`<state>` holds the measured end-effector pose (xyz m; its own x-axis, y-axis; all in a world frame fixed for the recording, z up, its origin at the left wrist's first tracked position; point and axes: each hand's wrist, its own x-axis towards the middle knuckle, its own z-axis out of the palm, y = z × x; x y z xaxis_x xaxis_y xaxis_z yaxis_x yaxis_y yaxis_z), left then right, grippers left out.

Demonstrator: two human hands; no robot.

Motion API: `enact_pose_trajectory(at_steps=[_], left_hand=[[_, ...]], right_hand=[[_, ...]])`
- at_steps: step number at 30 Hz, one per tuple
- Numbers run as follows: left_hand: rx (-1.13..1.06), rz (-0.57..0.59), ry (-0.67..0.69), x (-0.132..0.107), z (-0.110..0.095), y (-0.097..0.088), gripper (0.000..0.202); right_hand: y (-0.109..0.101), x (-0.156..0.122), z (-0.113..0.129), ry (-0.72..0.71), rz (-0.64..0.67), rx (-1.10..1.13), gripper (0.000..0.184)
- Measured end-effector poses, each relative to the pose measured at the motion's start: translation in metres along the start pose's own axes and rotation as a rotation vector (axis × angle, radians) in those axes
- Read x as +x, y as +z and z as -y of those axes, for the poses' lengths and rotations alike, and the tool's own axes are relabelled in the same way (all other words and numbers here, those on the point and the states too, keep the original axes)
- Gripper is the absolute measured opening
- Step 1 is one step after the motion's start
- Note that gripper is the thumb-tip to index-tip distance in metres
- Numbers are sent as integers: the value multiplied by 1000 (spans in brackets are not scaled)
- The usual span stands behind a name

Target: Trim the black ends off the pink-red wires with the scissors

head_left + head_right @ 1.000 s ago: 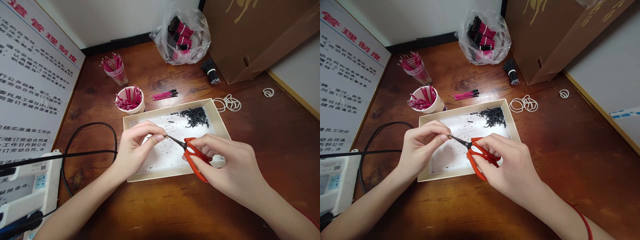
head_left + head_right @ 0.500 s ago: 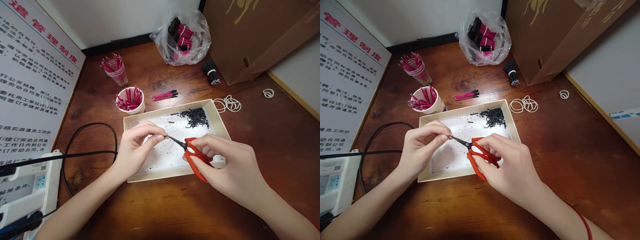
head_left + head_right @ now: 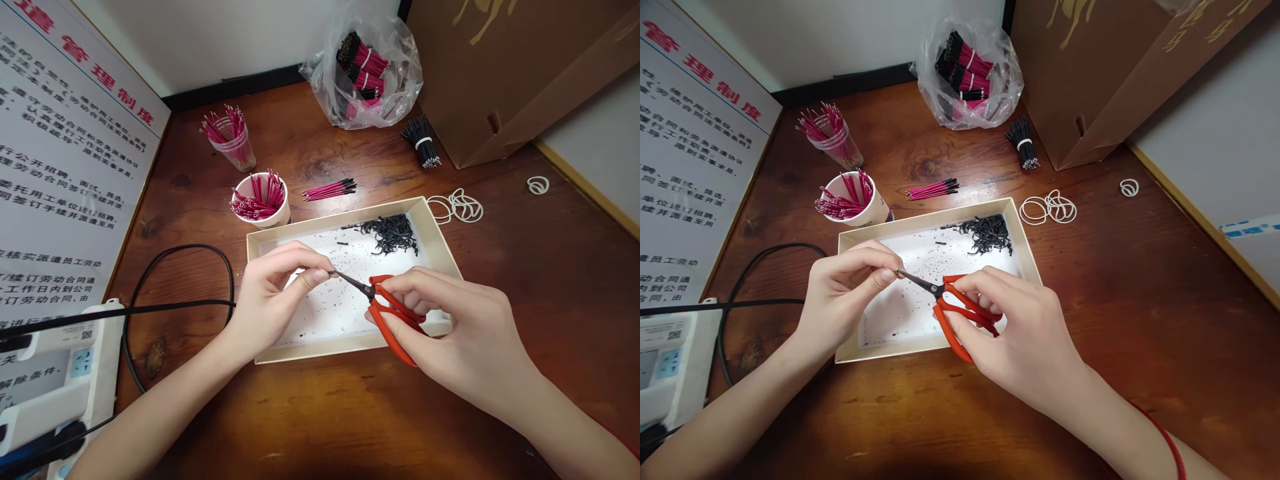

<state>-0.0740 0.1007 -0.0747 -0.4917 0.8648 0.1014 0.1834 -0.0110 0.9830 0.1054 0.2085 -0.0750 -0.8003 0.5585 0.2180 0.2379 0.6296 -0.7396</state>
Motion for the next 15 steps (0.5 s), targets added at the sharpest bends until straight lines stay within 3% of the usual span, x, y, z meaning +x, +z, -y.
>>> enact_pose_trajectory(at_steps=[15], left_hand=[[-12,14,4,0,1,0,17]], right_hand=[[-3,-2,0,-15,4,-10,11]])
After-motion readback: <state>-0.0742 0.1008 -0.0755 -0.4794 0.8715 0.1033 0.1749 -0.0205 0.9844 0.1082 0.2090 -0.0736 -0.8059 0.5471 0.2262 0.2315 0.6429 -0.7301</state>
